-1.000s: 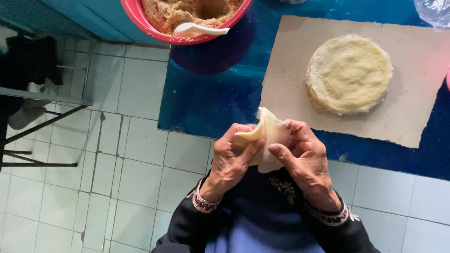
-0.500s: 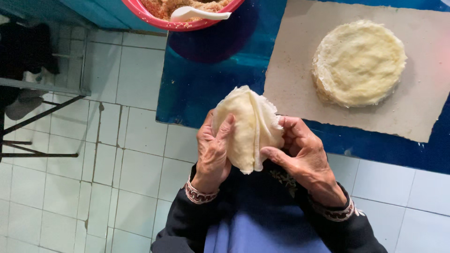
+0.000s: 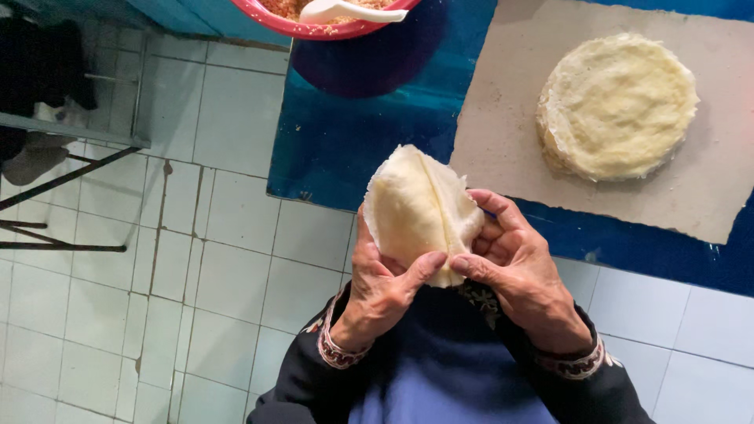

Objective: The person sits at a low blue table and handles thin, round, translucent food sheets, tearing and folding them one at a time and placing them on a growing stack. They then hold the stack steady and slice through it with a knife, cutting it into halves on a cardboard sheet.

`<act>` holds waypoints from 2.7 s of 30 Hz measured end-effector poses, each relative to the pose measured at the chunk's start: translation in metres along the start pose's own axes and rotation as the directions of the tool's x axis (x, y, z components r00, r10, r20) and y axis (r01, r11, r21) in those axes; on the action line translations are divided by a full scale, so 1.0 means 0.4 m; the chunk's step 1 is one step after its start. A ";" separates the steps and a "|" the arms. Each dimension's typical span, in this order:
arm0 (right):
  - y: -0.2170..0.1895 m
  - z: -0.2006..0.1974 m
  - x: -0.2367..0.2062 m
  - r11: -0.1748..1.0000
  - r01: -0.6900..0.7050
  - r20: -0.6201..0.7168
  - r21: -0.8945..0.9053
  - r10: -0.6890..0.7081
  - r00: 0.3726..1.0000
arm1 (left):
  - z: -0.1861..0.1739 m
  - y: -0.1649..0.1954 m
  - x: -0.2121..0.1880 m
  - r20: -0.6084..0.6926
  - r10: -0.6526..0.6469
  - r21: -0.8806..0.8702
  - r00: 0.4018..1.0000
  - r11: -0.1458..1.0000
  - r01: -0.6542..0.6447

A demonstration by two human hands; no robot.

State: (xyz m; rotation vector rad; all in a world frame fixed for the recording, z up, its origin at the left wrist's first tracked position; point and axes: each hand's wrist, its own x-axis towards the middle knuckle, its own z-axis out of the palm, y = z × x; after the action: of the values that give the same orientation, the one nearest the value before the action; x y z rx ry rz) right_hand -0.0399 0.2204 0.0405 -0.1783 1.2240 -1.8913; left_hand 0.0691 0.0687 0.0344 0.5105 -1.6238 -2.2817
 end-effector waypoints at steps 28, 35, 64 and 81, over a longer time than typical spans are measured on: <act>-0.151 -0.150 -0.020 0.989 0.041 -0.198 -0.139 -0.068 0.978 | -0.258 0.049 0.026 0.292 -0.244 -0.331 0.925 0.881 0.337; -0.264 -0.237 -0.120 0.884 0.257 -0.170 -0.390 -0.344 0.924 | -0.281 0.052 0.080 0.292 -0.307 -0.295 0.906 0.872 0.391; -0.336 -0.197 -0.103 0.539 0.254 0.155 -0.803 -0.223 0.962 | 0.231 0.209 0.251 0.723 0.221 0.304 0.654 0.748 -0.590; -0.441 -0.373 0.062 -0.342 0.219 0.404 -0.914 -0.720 0.565 | 0.317 0.112 0.525 0.620 0.518 0.394 0.589 0.443 -0.805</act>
State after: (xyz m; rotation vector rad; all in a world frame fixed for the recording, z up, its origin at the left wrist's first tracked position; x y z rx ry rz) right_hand -0.2355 0.3316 0.0984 -1.5247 3.1158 -0.9926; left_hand -0.1739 0.0704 0.0907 -0.5331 -2.2686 -1.1860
